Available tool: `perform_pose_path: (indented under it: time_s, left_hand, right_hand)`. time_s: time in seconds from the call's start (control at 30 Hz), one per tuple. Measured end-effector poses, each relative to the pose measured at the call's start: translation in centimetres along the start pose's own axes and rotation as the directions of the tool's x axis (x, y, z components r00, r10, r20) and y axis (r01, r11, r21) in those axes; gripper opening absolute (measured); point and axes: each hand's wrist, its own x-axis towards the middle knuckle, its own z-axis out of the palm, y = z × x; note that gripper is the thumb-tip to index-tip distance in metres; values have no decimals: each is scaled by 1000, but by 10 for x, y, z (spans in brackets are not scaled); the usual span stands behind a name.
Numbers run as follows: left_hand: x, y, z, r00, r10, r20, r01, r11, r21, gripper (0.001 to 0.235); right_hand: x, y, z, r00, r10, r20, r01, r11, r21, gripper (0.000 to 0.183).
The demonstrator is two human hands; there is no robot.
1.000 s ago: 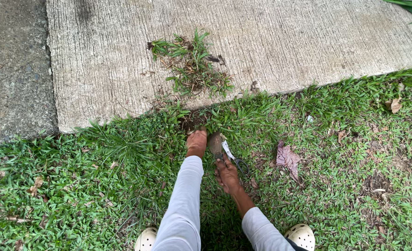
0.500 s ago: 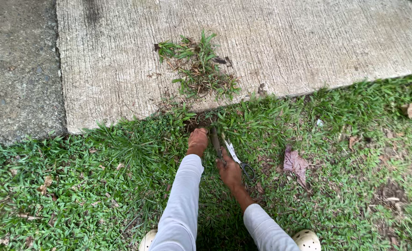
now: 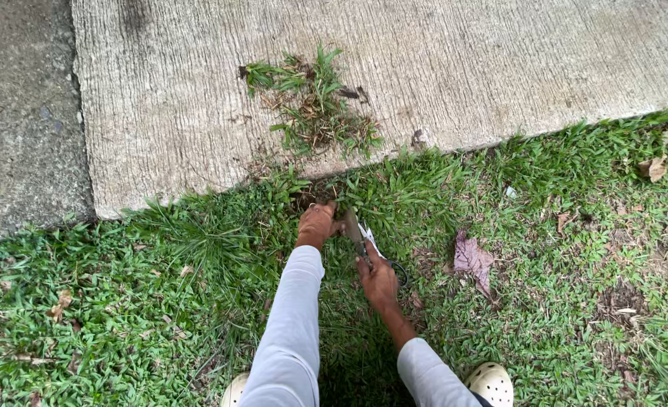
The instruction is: The person uses a hand tool to loosen and remove weeds growing along the edge of a concrete slab. They repeatedly scrape the soil, pull out the weeds by hand, and place the removed vegetation on the concrete surface.
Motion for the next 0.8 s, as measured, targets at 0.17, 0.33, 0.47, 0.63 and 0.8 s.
perform_pose_path:
  time_s: [0.17,0.33,0.47,0.63,0.8]
  left_hand:
    - [20,4,45,978,165,-126,-125,953,275,65]
    - [63,-5,71,980,-29,-198,44,997,70,26]
    - [65,-18,61,972,-154,-178,119,974,-192,31]
    - [43,-15,42,962,-218,-166,171,951,-259,32]
    - [28,-14,28,963,-215,-160,158,938,-307,40]
  right_hand:
    - [-20,16,-7,994,87,65,-91,994,52,59]
    - [-35,20,28,999,32,32,-45,802,596,62]
    - [-31,17,55,900,277,337,-434,500,750,57]
    - [0,9,67,898,253,360,-440,541,717,57]
    - [9,12,43,993,-111,34,115,987,-113,59]
